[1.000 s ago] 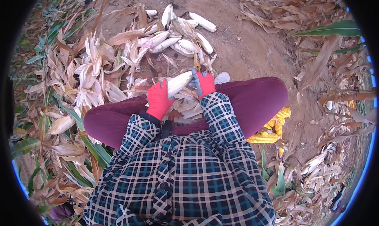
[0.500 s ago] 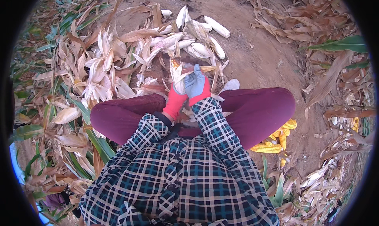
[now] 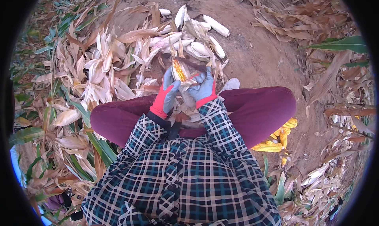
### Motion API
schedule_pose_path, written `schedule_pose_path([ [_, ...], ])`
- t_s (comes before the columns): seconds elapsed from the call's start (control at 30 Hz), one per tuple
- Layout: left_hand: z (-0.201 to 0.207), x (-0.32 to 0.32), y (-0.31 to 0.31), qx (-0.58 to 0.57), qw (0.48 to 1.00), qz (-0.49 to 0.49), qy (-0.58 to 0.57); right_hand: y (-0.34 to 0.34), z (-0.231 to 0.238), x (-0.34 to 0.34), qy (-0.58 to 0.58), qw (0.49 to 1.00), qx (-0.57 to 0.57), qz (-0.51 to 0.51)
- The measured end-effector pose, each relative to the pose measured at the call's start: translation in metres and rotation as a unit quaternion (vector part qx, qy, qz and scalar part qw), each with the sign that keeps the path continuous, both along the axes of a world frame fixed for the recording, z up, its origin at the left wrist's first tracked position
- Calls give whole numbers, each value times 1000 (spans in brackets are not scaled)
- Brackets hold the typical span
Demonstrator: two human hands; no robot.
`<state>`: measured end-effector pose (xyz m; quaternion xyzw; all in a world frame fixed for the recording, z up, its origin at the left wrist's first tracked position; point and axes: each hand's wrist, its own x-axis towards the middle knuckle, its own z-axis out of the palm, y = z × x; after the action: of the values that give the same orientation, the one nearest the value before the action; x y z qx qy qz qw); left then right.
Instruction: The person sits cross-legged in a cornfield and shucks corn cobs by hand, removing the husks and silk. The shucked cobs are placed in a pile to the right, and the discarded husks are dropped to the left.
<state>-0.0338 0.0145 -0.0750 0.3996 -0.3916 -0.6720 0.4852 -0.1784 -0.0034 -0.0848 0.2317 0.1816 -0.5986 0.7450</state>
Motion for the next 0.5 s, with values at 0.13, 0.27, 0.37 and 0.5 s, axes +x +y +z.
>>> schedule_pose_path([
  [0.13, -29, 13, -28, 30, 998, 15, -57, 7, -1, 31, 88, 989, 15, 114],
  [0.27, -62, 15, -16, 97, 995, 2, -24, 23, -6, 30, 41, 978, -100, 180],
  [0.37, -74, 17, -12, 114, 993, -39, -17, 27, -20, 22, -48, 978, -141, 144],
  [0.5, -58, 12, -2, -9, 995, -64, -74, 20, 16, 24, 116, 972, 7, 203],
])
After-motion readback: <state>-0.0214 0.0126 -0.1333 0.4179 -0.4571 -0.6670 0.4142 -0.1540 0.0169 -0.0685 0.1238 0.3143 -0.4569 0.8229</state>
